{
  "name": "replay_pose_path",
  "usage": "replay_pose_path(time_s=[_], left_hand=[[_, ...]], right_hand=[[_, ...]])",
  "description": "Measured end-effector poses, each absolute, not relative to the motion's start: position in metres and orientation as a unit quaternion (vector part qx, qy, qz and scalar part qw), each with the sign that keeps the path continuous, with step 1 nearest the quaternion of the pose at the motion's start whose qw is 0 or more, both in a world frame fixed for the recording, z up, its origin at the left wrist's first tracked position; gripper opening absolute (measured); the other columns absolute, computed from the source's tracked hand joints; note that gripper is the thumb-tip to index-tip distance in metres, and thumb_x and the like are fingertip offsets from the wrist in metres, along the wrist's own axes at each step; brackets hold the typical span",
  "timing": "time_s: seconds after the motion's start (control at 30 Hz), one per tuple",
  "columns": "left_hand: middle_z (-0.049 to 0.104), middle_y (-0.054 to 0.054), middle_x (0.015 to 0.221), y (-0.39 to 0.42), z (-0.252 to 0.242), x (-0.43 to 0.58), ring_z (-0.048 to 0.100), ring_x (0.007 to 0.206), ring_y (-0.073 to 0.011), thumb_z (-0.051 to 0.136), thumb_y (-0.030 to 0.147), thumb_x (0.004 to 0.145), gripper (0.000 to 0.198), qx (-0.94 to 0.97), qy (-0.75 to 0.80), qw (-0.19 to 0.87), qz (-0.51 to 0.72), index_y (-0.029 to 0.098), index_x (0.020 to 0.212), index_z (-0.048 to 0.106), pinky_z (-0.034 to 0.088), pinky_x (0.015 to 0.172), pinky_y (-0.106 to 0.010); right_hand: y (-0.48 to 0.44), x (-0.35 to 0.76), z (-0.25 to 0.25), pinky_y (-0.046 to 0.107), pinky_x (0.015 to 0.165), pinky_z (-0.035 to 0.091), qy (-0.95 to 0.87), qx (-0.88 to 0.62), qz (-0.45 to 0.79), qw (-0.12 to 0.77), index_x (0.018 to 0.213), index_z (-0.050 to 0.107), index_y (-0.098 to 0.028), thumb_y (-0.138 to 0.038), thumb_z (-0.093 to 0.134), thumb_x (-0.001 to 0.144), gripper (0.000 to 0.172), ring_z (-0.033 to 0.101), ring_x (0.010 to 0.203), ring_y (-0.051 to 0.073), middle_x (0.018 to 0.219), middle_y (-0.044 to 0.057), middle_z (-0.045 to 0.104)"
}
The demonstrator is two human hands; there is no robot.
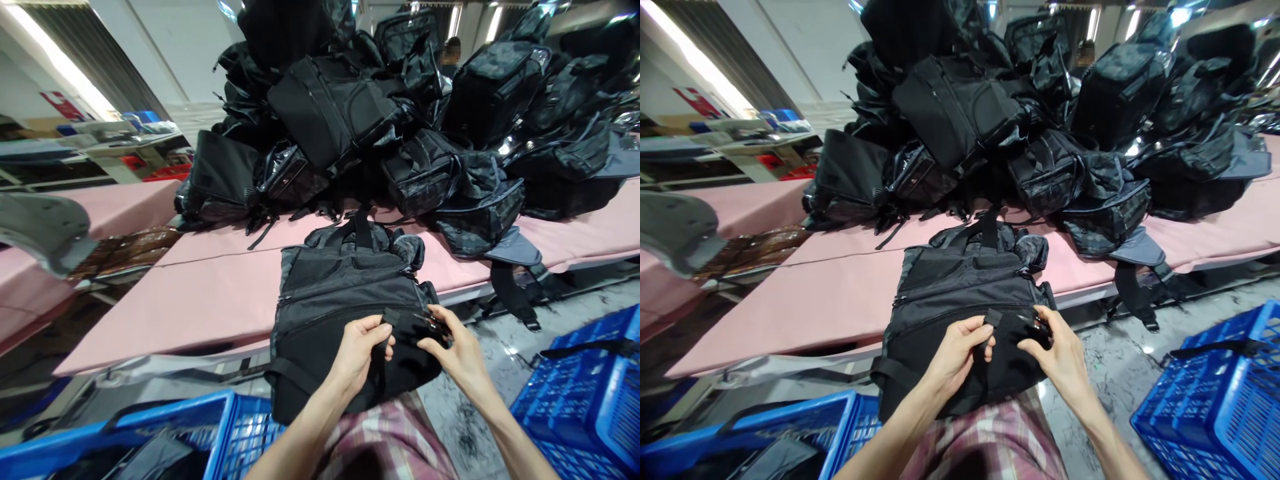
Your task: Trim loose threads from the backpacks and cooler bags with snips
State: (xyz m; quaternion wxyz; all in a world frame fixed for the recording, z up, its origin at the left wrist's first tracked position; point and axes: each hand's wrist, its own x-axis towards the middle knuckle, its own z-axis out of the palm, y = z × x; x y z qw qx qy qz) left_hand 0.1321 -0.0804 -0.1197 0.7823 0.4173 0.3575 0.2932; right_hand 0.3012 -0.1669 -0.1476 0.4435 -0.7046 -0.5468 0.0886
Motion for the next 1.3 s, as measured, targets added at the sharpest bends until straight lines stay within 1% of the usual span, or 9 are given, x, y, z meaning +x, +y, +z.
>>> replay_pose_path(time_s=[0.13,0.27,0.53,0.63,0.93,1.0,1.1,1.2,1.3], left_hand=[[0.054,0.001,0.054,-0.084,-0.117,0.136,0.045,0.042,-0.0049,0.070,0.032,0.061,0.025,0.424,0.356,0.777,0.299,0.009,0.068,0.062,0.038,0.045,-0.019],[0.055,0.000,0.054,-0.086,-0.113,0.135,0.044,0.042,-0.0055,0.066,0.031,0.064,0.024,0.470,0.380,0.735,0.307,0.009,0.074,0.066,0.036,0.044,-0.019],[0.060,-0.002,0.062,-0.092,-0.111,0.132,0.051,0.056,-0.0109,0.055,0.023,0.074,0.018,0.703,0.408,0.448,0.373,0.016,0.075,0.071,0.039,0.054,-0.020],[0.060,-0.001,0.062,-0.091,-0.114,0.131,0.051,0.056,-0.0110,0.053,0.021,0.076,0.019,0.737,0.398,0.397,0.374,0.017,0.076,0.071,0.039,0.056,-0.021],[0.062,-0.002,0.062,-0.092,-0.113,0.132,0.053,0.057,-0.0116,0.050,0.017,0.076,0.021,0.753,0.389,0.404,0.344,0.017,0.074,0.072,0.039,0.056,-0.021],[0.065,-0.003,0.067,-0.093,-0.106,0.118,0.058,0.062,-0.0130,0.052,0.017,0.076,0.021,0.799,0.293,0.463,0.247,0.019,0.077,0.073,0.043,0.061,-0.021],[0.067,-0.004,0.102,-0.078,-0.100,0.071,0.061,0.093,-0.0195,0.064,0.023,0.070,0.035,0.828,0.143,0.539,0.067,0.026,0.105,0.066,0.045,0.084,-0.026],[0.062,-0.006,0.115,-0.047,-0.118,0.011,0.053,0.110,-0.0239,0.058,0.034,0.074,0.036,0.778,0.399,0.438,0.209,0.024,0.108,0.063,0.036,0.099,-0.036],[0.054,-0.015,0.124,-0.023,-0.162,-0.029,0.043,0.120,-0.0307,0.063,0.040,0.066,0.058,0.633,0.639,0.261,0.350,0.012,0.117,0.054,0.029,0.103,-0.045]], right_hand=[[-0.165,0.280,-0.141,0.030,0.071,0.047,-0.575,-0.675,0.001,0.462,0.098,0.057,-0.020,-0.029,0.052,0.083,0.018,0.059,0.080,0.018,0.089,0.005,0.064],[-0.160,0.274,-0.136,0.027,0.062,0.046,-0.583,-0.658,0.004,0.477,0.087,0.062,-0.021,-0.027,0.054,0.082,0.011,0.059,0.069,0.015,0.077,0.002,0.064],[-0.160,0.271,-0.125,0.030,0.066,0.046,-0.602,-0.632,-0.058,0.485,0.093,0.062,-0.020,-0.023,0.056,0.081,0.013,0.058,0.072,0.016,0.080,0.004,0.066],[-0.159,0.271,-0.126,0.030,0.064,0.045,-0.604,-0.630,-0.067,0.483,0.087,0.063,-0.020,-0.022,0.056,0.081,0.010,0.057,0.068,0.016,0.076,0.004,0.065],[-0.156,0.273,-0.132,0.027,0.065,0.045,-0.586,-0.648,0.032,0.485,0.085,0.063,-0.021,-0.027,0.057,0.080,0.010,0.058,0.069,0.015,0.077,0.002,0.065],[-0.153,0.286,-0.138,0.026,0.061,0.046,-0.543,-0.667,0.088,0.503,0.080,0.063,-0.020,-0.032,0.055,0.081,0.014,0.059,0.067,0.015,0.076,0.002,0.066],[-0.149,0.325,-0.159,0.028,0.062,0.048,-0.458,-0.712,0.122,0.519,0.090,0.062,-0.017,-0.043,0.058,0.075,0.030,0.062,0.072,0.018,0.083,0.005,0.067],[-0.143,0.362,-0.189,0.032,0.063,0.047,-0.425,-0.787,0.056,0.444,0.104,0.061,-0.017,-0.051,0.067,0.062,0.055,0.062,0.077,0.023,0.091,0.009,0.067],[-0.132,0.376,-0.218,0.030,0.057,0.043,-0.422,-0.817,0.085,0.384,0.090,0.067,-0.017,-0.053,0.064,0.062,0.046,0.061,0.072,0.024,0.081,0.008,0.067]])
